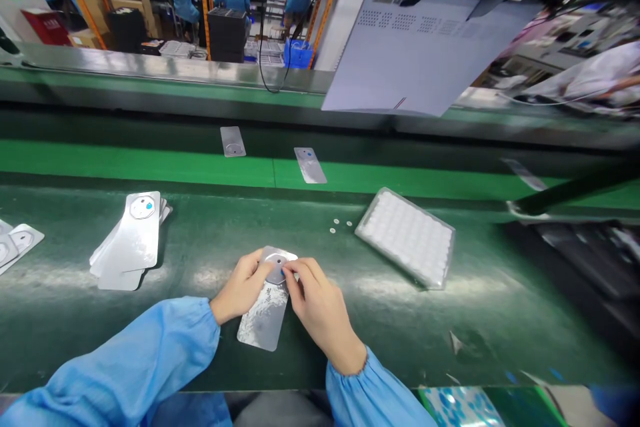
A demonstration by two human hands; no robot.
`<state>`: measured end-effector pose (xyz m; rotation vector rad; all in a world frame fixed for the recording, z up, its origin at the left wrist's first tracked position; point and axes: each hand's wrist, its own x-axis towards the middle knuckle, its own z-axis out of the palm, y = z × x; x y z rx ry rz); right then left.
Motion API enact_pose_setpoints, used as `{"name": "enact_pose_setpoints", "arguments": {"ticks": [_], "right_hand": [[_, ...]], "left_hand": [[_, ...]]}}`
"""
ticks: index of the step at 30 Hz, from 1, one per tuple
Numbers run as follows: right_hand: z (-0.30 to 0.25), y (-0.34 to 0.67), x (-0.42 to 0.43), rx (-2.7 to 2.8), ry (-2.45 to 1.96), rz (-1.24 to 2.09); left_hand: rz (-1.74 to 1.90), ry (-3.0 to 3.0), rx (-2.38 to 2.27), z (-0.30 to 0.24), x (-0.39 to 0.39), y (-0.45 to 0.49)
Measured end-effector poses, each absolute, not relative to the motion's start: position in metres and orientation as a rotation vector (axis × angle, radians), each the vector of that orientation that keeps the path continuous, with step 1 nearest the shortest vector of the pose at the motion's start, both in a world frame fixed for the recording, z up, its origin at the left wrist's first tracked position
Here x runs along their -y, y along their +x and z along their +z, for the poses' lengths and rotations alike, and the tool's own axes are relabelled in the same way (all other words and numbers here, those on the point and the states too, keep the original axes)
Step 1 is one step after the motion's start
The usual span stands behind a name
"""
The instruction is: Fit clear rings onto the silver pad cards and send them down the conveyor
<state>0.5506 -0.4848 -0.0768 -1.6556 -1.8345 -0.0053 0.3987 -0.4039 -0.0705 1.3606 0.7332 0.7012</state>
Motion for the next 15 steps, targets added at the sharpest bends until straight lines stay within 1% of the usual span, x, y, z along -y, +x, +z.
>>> {"name": "enact_pose_setpoints", "arguments": {"ticks": [3,7,9,13,15], "right_hand": [[-0.079,0.554,0.483,1.984,-1.637,-0.110],[-0.079,0.567,0.477,2.174,-1.301,-0.245],[-0.077,0.573,0.473,2.105,-1.223,-0.191],[-0.072,0.573,0.470,1.875,-1.330,0.055],[-0.072,0.569,0.471,1.860,-1.388,0.088]], "left_hand": [[0.696,1.339,-0.751,-0.071,0.402,0.399],[0.704,1.259,-0.744,-0.070,0.398,0.400],[0.712,1.223,-0.744,-0.071,0.397,0.400],[0.693,1.237,-0.758,-0.073,0.397,0.400],[0.689,1.261,-0.763,-0.074,0.398,0.400]]}}
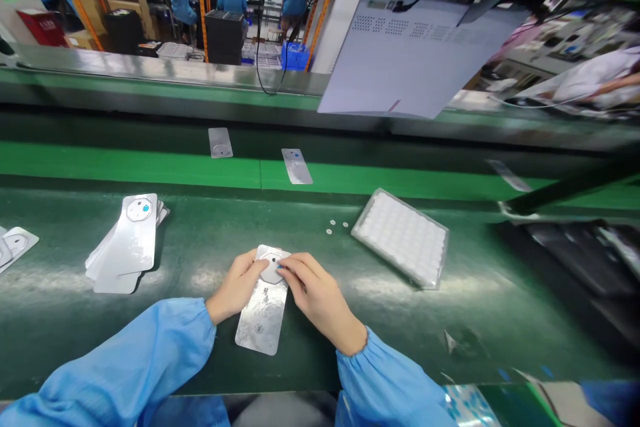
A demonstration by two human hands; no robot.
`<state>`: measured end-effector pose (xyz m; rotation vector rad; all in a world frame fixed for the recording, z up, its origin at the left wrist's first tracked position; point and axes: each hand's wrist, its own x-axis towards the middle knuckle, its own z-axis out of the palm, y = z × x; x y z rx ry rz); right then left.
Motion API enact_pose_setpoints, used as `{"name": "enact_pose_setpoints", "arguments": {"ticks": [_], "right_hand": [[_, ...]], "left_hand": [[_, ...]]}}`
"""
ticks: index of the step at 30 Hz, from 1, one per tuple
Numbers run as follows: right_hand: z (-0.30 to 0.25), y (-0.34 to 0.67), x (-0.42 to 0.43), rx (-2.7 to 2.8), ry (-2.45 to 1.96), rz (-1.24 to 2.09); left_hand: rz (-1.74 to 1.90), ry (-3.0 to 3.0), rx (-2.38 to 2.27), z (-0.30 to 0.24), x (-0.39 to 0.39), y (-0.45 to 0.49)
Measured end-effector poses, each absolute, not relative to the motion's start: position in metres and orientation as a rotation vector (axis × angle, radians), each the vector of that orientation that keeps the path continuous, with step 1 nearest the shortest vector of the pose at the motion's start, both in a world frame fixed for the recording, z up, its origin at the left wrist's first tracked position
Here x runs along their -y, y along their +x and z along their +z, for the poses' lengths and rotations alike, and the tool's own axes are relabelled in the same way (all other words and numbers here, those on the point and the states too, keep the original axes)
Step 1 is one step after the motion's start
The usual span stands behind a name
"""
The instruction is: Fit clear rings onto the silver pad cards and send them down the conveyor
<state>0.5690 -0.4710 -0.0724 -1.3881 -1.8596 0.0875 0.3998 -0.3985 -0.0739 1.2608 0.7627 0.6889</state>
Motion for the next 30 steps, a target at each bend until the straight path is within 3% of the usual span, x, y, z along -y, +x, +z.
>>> {"name": "enact_pose_setpoints", "arguments": {"ticks": [11,20,25,28,30], "right_hand": [[-0.079,0.558,0.476,2.049,-1.696,-0.103],[-0.091,0.569,0.475,1.884,-1.194,-0.240],[-0.077,0.584,0.505,1.332,-1.500,0.064],[-0.079,0.634,0.562,0.723,-1.619,0.403],[-0.091,0.683,0.617,0.465,-1.641,0.375]], "left_hand": [[0.665,1.277,-0.760,-0.074,0.403,0.399],[0.709,1.112,-0.779,-0.072,0.397,0.400],[0.595,0.946,-0.771,-0.074,0.399,0.399],[0.647,0.986,-0.804,-0.073,0.399,0.399],[0.672,1.028,-0.821,-0.071,0.399,0.399]]}}
